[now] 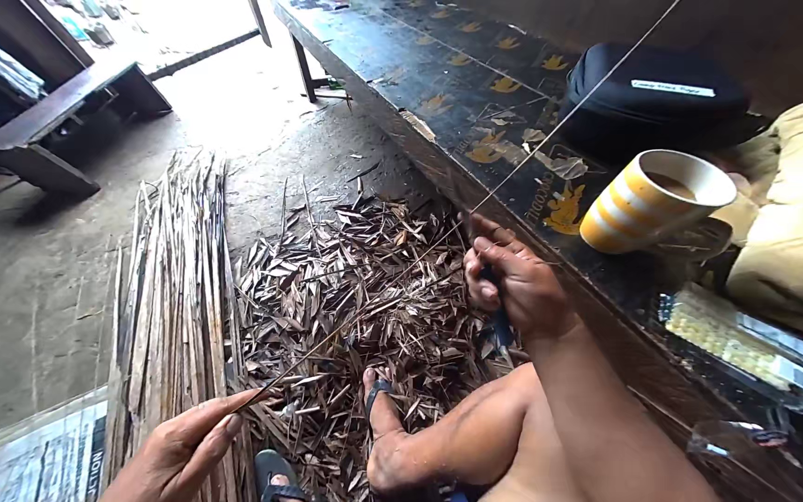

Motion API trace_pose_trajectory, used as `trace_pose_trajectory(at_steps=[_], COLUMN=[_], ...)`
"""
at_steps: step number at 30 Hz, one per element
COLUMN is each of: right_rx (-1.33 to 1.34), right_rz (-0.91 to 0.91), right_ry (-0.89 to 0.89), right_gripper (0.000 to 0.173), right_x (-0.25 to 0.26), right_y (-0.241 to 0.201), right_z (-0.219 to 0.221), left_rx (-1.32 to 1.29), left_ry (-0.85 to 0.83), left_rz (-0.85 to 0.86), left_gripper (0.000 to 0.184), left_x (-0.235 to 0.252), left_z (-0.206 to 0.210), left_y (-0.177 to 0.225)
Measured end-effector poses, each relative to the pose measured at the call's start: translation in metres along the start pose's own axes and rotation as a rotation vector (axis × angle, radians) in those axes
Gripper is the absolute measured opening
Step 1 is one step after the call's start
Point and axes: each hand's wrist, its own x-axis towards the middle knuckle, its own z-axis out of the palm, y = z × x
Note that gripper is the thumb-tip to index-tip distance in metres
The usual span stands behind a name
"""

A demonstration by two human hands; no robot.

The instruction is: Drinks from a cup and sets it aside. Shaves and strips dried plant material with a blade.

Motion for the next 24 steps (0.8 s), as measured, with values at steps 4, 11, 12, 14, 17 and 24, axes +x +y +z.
trace_pose_trajectory(at_steps=[4, 11, 12, 14, 17, 24], right_rx=[0.023, 0.031, 0.028, 0.021, 0.030, 0.025], right_rz=[-0.115, 0.182, 0.219, 0.268, 0.266, 0.119], right_ry=[0.076, -0.173, -0.224, -0.312, -0.361, -0.182], right_gripper=[0.041, 0.045, 0.045, 0.048, 0.048, 0.042], right_x=[0.006, -0.011, -0.015, -0.023, -0.028, -0.010], right_y=[-0.010, 0.032, 0.040, 0.055, 0.064, 0.031], right_z=[-0.015, 0.034, 0.043, 0.055, 0.059, 0.026], left_rx=[0.019, -0.101, -0.102, -0.146, -0.289, -0.349], left_ry=[-0.050, -0.044, -0.034, -0.048, -0.113, -0.128], left_rz=[-0.042, 0.003, -0.013, -0.041, -0.085, -0.096], left_gripper=[0.041, 0.032, 0.031, 0.031, 0.030, 0.029], left_x=[-0.005, 0.010, 0.014, 0.019, 0.022, 0.012], left_z=[-0.009, 0.007, 0.010, 0.014, 0.014, 0.001], left_y=[-0.010, 0.000, 0.006, 0.014, 0.014, -0.008])
